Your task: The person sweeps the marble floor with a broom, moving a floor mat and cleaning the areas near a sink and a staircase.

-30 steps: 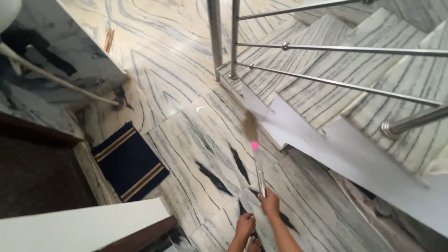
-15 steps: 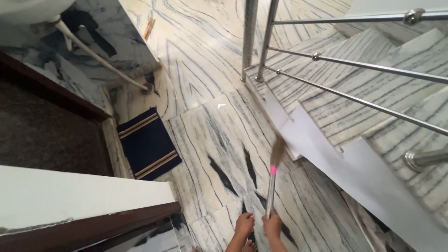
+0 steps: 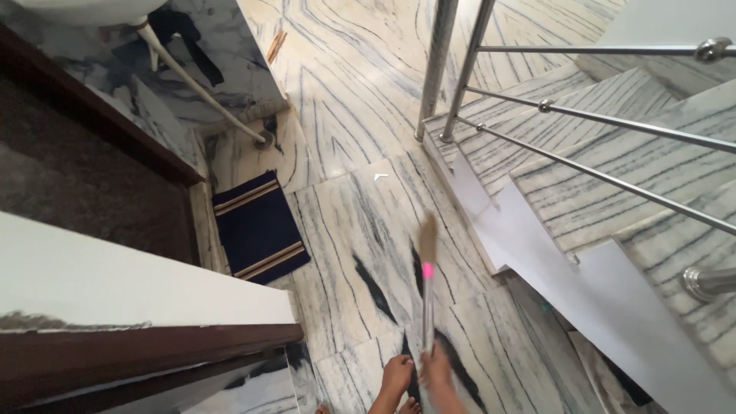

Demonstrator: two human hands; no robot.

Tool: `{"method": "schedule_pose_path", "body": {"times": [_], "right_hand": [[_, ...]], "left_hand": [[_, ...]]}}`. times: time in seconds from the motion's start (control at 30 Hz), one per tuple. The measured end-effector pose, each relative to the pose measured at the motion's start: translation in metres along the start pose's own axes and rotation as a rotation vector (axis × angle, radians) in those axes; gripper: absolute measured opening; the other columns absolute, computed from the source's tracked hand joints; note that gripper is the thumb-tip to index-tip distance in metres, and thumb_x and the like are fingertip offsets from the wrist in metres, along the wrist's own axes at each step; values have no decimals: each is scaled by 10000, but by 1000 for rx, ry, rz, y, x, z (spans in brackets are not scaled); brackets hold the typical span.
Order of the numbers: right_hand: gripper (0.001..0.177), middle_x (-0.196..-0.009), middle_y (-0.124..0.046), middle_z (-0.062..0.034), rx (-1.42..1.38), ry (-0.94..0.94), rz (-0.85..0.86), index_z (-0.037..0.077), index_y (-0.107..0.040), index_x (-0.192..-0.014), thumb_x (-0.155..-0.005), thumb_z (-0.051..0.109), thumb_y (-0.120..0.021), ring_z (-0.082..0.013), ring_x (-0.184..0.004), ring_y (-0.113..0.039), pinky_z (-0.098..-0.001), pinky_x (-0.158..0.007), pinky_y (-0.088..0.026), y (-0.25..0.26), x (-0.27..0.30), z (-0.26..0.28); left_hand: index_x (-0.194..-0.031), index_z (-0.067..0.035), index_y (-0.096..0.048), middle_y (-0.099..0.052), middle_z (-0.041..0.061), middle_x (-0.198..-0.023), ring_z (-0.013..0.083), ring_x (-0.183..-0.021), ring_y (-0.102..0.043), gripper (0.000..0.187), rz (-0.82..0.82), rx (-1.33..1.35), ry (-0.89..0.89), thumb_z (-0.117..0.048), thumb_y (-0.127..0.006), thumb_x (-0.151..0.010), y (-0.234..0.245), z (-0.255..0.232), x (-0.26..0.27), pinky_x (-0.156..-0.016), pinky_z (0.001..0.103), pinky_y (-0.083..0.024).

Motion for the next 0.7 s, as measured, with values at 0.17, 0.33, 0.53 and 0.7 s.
{"method": "schedule_pose_path", "body": {"times": [0.17, 0.33, 0.53, 0.7], "right_hand": [[188, -684, -580, -108, -144, -189, 153, 70, -601, -1093, -919, 132, -639, -220, -491, -552, -369, -406, -429, -57, 37, -28], [141, -678, -572, -89, -486, -289, 392, 52, -608, -1047, -919, 111, -613, -202, -501, -560, -341, -413, -437, -60, 5, 10], [648, -648, -655, -105, -125, -18, 285, 108, -484, -1470, -859, 109, -702, -173, -476, -574, -330, -444, -450, -35, 2, 26], [655, -667, -709, -108, 226, 37, 425, 116, -604, -1430, -802, 114, -789, -153, -481, -602, -332, -466, -474, -2, 31, 3]], "left_hand": [[-1038, -90, -747, -705, 109, -879, 254, -818, -689, 323, 17, 106, 207, -354, -589, -940, 24, 24, 2, -711, 371, -552], [-989, -109, -718, -573, 34, -696, 181, -664, -592, 371, 47, 224, 356, -445, -561, -981, 51, 33, -3, -548, 357, -534], [-1079, -108, -720, -591, -24, -789, 153, -757, -588, 390, 78, 423, 329, -456, -570, -987, 46, 23, -4, -609, 367, -526], [-1176, -131, -625, -615, 25, -993, 237, -884, -639, 404, 446, 359, 539, -490, -580, -996, 26, 28, 13, -675, 513, -530]]}}
Point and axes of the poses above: each hand's wrist, its own x-axis away from the middle knuckle, its own y-axis out of the back of the hand, z = x × y, the point moved 3 cm from there along -x, towards the middle knuckle
